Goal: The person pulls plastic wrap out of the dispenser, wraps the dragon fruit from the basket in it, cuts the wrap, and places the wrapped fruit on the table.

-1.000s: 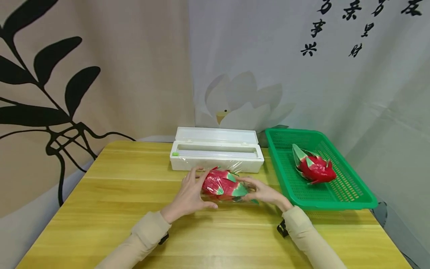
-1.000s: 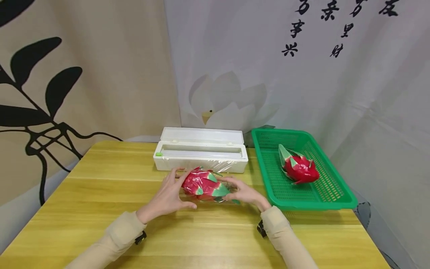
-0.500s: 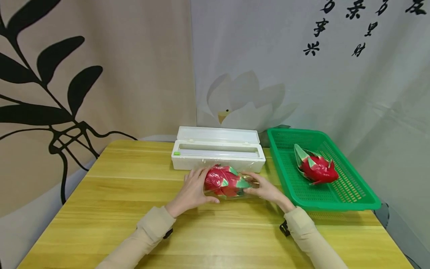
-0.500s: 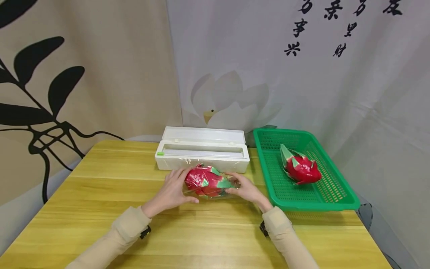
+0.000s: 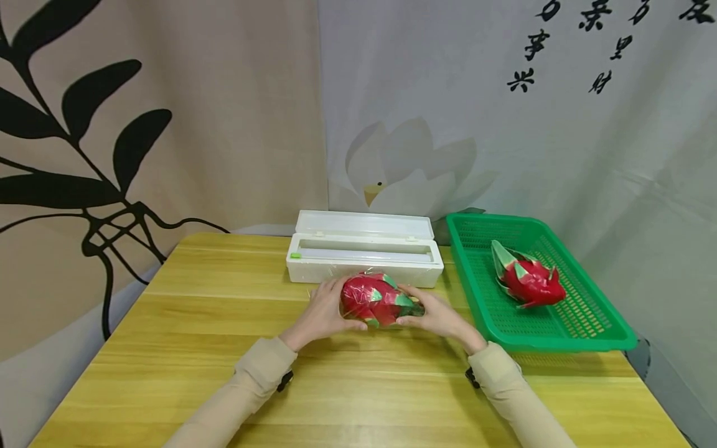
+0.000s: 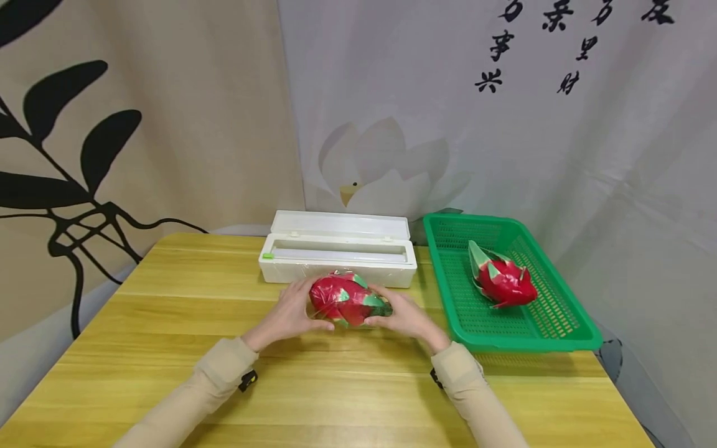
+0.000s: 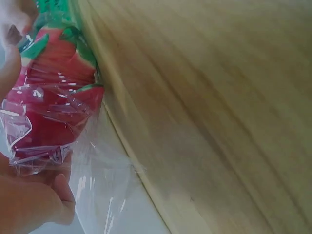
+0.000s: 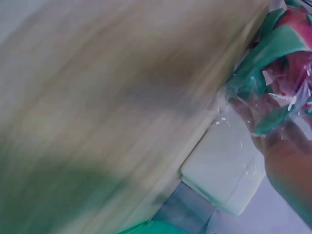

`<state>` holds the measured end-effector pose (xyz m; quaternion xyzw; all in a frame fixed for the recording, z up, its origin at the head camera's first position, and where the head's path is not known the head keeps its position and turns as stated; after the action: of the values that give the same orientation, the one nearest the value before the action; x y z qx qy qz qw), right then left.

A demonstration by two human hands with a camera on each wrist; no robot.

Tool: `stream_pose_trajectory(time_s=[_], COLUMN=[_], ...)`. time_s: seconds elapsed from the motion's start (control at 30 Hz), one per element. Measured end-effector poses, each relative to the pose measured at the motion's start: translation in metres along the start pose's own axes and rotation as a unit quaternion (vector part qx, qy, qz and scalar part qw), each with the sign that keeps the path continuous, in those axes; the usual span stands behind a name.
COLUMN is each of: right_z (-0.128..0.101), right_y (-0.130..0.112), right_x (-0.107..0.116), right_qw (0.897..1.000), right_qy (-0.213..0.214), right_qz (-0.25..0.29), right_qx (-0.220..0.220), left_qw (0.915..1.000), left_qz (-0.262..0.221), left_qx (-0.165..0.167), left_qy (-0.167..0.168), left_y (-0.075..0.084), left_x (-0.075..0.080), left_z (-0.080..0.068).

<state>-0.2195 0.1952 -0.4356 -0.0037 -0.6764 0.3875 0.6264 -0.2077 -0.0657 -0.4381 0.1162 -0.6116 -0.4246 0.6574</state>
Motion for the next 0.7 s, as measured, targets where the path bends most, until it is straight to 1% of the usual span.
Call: stream_pose_trajectory(time_s=[0.07,0.13,0.37,0.5,0.6,0.7], right_z=[0.001,0.003,0.007,0.007,0.007,0.006], right_y=[-0.001,-0.002,-0.002,-0.001,-0.001,0.0], right_x=[-0.001,-0.001,0.0,0.002,0.003,0.004], right_qw=[1.0,1.0,1.0,0.999,0.997,0.996], right_qy=[0.002,0.003,-0.011,-0.027,-0.038,-0.045], right_qz=[-0.019,-0.025,-0.012,0.018,0.049,0.068], right_qx=[-0.002,-0.003,-0.023,-0.033,-0.043,-0.045], left_qw=[0.9999,0.9998,0.9969,0.9933,0.9916,0.9907], left_qz=[-0.009,-0.02,-0.07,-0.104,-0.119,-0.13], left_qx=[0.004,0.008,0.032,0.043,0.041,0.03], left_qy=[-0.003,-0.005,-0.017,-0.027,-0.03,-0.029], left_y=[-0.001,-0.002,-0.005,-0.009,-0.013,-0.016], left_x=[0.0,0.0,0.002,0.002,0.002,0.002], left_z=[0.002,0.003,0.009,0.009,0.008,0.007])
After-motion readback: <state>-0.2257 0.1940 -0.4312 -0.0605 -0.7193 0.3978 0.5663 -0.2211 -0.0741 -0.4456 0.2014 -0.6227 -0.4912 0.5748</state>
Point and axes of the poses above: each hand's wrist, its own z-axis towards the middle knuckle, its own x-axis out of the back of the hand, y = z × x, the point moved 1 cm from there along z, towards the middle knuckle, and after that the axes turned 7 degrees about -z, right-handed, at the moved point
